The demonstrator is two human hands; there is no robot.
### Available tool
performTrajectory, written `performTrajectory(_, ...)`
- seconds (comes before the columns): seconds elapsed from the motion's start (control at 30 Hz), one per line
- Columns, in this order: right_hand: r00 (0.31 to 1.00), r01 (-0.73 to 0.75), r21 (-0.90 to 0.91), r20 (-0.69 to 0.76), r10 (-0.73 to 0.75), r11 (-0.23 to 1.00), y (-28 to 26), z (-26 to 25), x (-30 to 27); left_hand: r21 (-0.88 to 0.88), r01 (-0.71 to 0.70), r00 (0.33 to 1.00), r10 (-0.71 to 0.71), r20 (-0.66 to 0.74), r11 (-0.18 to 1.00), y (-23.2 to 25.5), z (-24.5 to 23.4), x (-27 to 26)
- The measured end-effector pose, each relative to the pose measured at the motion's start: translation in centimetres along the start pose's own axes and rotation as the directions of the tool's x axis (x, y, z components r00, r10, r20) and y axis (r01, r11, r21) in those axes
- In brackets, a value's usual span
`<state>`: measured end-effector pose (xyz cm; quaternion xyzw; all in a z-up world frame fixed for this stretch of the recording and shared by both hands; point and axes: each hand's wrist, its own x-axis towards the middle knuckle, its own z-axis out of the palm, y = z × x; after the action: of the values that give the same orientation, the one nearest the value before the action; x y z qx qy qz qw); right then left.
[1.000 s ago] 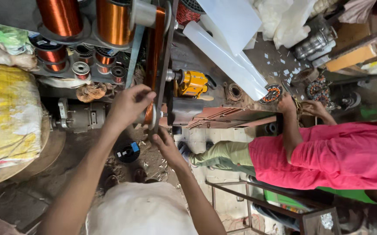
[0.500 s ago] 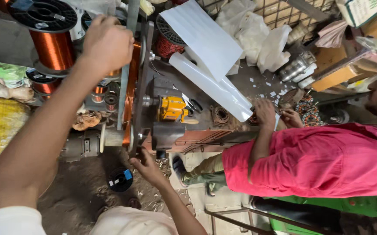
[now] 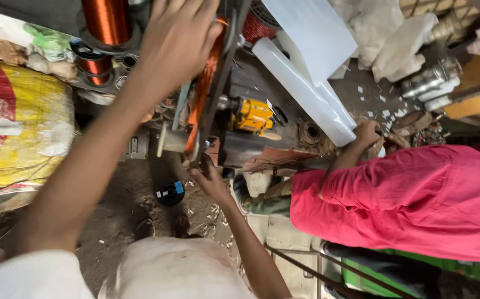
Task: The person operates a motorized coil winding machine, guiding copper wire onto a bobbin while it spins. They periodically stop the machine to adjust the wire and secure it with a thin tie.
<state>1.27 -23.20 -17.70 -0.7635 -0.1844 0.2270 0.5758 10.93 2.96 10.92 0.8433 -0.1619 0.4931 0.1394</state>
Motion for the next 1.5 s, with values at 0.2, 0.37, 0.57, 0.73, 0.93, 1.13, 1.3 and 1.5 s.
performTrajectory(0.2,0.997,-0.014,0.026,-0.077,0.016,1.000,-3.1,0.5,-2.8,-0.551,0.766,0.470,-0.873,0.129,0.331,7.7,-3.6,-21.8)
performTrajectory(0.37,0.999,0.003,0.248,-0.048,0.009,0.969,-7.3,0.7,-5.0,-0.409,0.909,0.330,-0.740,0.586,0.082,15.3,-1.9,-29.1)
performTrajectory(0.57,0.990,-0.129,0.431,0.010,0.139,0.893,-12.4,0.0,-7.5,-0.515,0.815,0.550,-0.634,0.544,0.266,17.1,-5.9,-27.2)
performTrajectory(0.73,0.993,-0.108,0.589,0.103,0.059,0.801,-14.6,-1.4,-8.0,-0.423,0.842,0.535,-0.619,0.574,0.335,17.8,-7.0,-26.1)
performTrajectory(0.93,0.985,0.088,0.458,0.092,-0.146,0.884,-21.1,-4.5,-7.3,-0.475,0.833,0.532,-0.647,0.546,0.284,16.9,-5.3,-25.1)
performTrajectory(1.13,0.919,0.382,0.026,-0.115,-0.377,0.924,-25.9,-8.9,-0.4,-0.432,0.892,0.391,-0.706,0.591,0.133,15.2,-1.5,-27.0)
performTrajectory(1.3,0.696,0.195,-0.836,-0.251,-0.673,0.513,-18.2,-16.9,2.9,-0.467,0.871,0.423,-0.711,0.562,0.150,14.5,2.3,-30.9)
performTrajectory(1.5,0.987,0.095,-0.877,0.022,-0.157,0.471,-3.4,-22.8,2.4,-0.360,0.915,0.377,-0.705,0.600,0.184,12.4,5.7,-35.0)
